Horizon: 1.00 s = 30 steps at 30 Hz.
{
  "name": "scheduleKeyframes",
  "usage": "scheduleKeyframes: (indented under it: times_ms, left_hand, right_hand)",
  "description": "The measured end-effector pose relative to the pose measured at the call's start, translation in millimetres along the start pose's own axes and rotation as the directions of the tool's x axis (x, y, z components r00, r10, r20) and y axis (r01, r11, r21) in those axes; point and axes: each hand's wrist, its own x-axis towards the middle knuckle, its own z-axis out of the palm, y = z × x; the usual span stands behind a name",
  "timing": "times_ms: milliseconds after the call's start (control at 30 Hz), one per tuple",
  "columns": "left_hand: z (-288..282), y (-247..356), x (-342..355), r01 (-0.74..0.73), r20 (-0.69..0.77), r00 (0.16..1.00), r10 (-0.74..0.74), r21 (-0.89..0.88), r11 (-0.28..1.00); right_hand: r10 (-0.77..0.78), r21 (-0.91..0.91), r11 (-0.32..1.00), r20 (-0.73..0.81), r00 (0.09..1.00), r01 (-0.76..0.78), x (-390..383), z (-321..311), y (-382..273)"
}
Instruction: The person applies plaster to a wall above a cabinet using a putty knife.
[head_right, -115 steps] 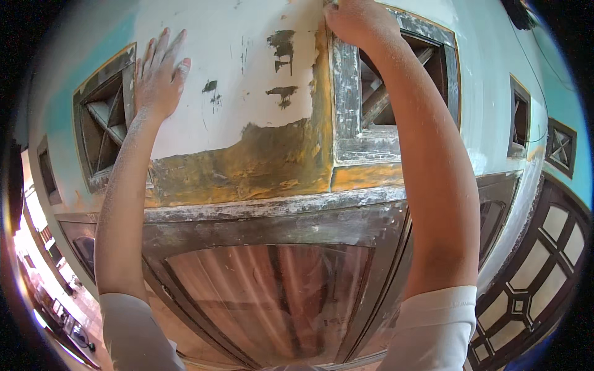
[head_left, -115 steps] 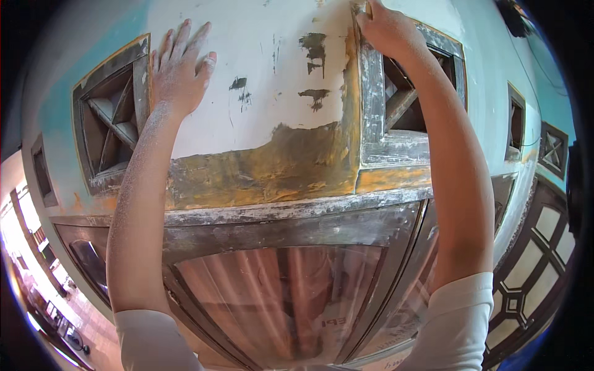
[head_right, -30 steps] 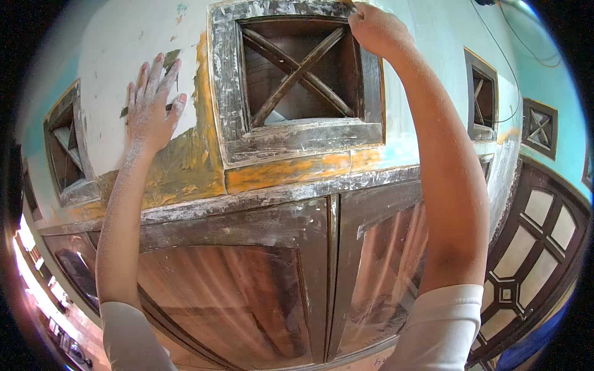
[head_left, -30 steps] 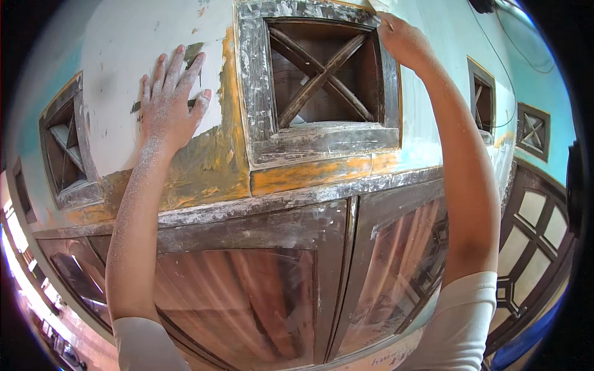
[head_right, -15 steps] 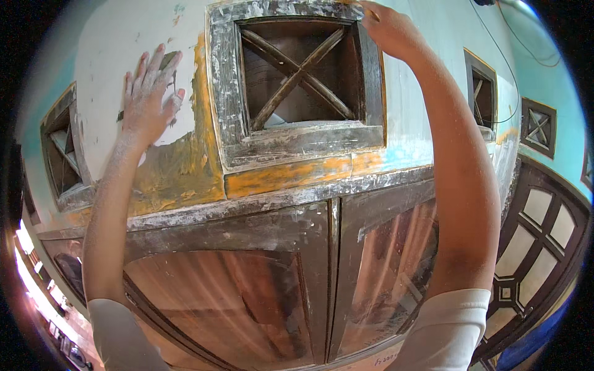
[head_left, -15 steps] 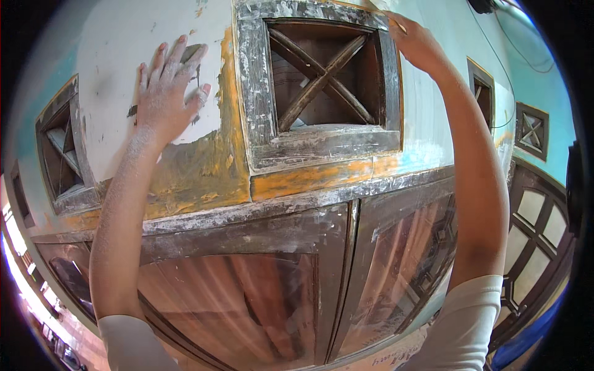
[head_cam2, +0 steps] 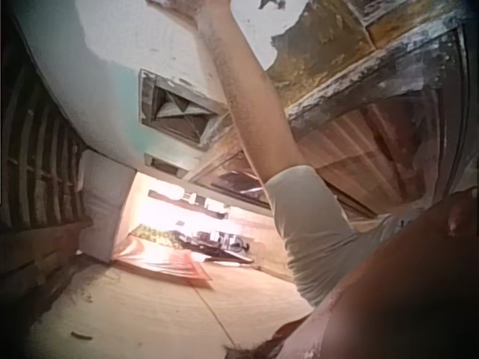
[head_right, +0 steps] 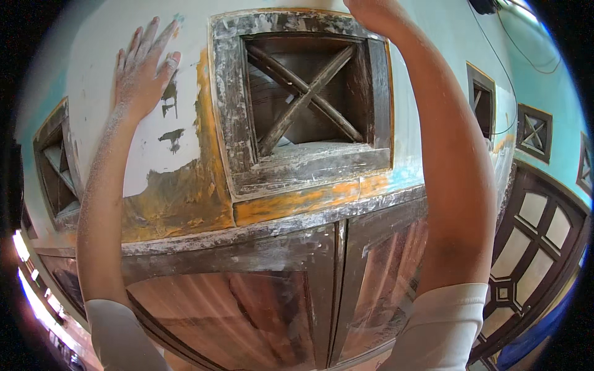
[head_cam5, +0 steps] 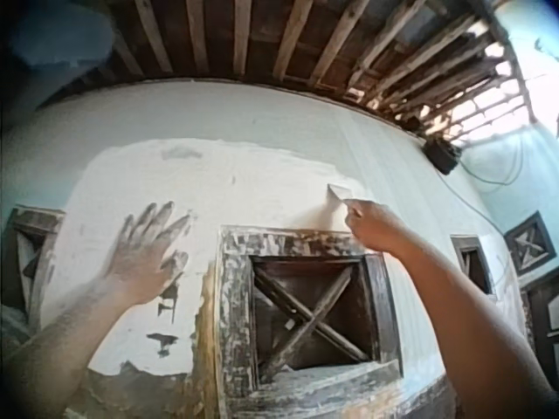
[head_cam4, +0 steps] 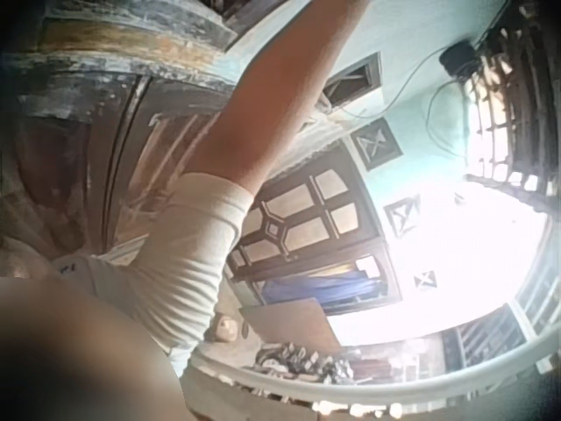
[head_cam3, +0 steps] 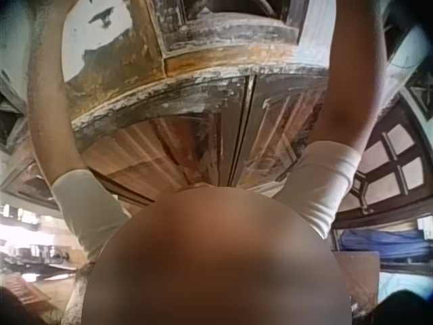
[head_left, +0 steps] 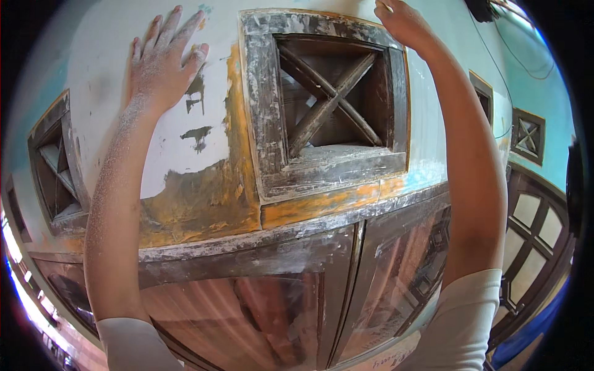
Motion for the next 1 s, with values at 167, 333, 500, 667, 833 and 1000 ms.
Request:
scheduleKeyframes:
  times_ms: [167, 333, 500, 667, 833, 1000]
  left_hand:
    - [1.1, 21.4, 4.5, 0.014, -0.010, 1.000, -0.014, -0.036, 0.999]
    - [-7.9, 14.3, -9.6, 0.009, 0.022, 1.000, -0.007, -0.063, 0.998]
    - [-16.8, 5.3, -20.1, -0.005, 0.033, 0.999, 0.008, -0.092, 0.996]
    - [-16.7, 16.1, -18.0, 0.004, 0.033, 0.999, 0.000, -0.118, 0.993]
    - [-23.1, 11.8, -42.7, 0.017, 0.103, 0.995, -0.006, -0.101, 0.995]
    - [-46.5, 29.7, -77.0, -0.039, 0.132, 0.990, 0.057, -0.134, 0.990]
  right_hand:
    - [-0.042, -0.103, 0.994, -0.108, 0.993, 0.031, 41.9, 3.8, 57.2]
    - [0.111, -0.082, 0.990, -0.040, 0.993, -0.114, 19.9, 19.8, -9.5]
    - [0.003, -0.061, 0.998, 0.014, 1.000, -0.002, -35.7, -10.0, -108.8]
    - [0.092, 0.013, 0.996, -0.013, 0.996, -0.091, -3.5, -18.8, -74.6]
    - [0.169, -0.056, 0.986, 0.267, 0.949, -0.160, -31.3, -9.5, -143.9]
    - [-0.115, 0.247, 0.968, 0.315, 0.942, 0.036, -87.2, 0.6, -203.5]
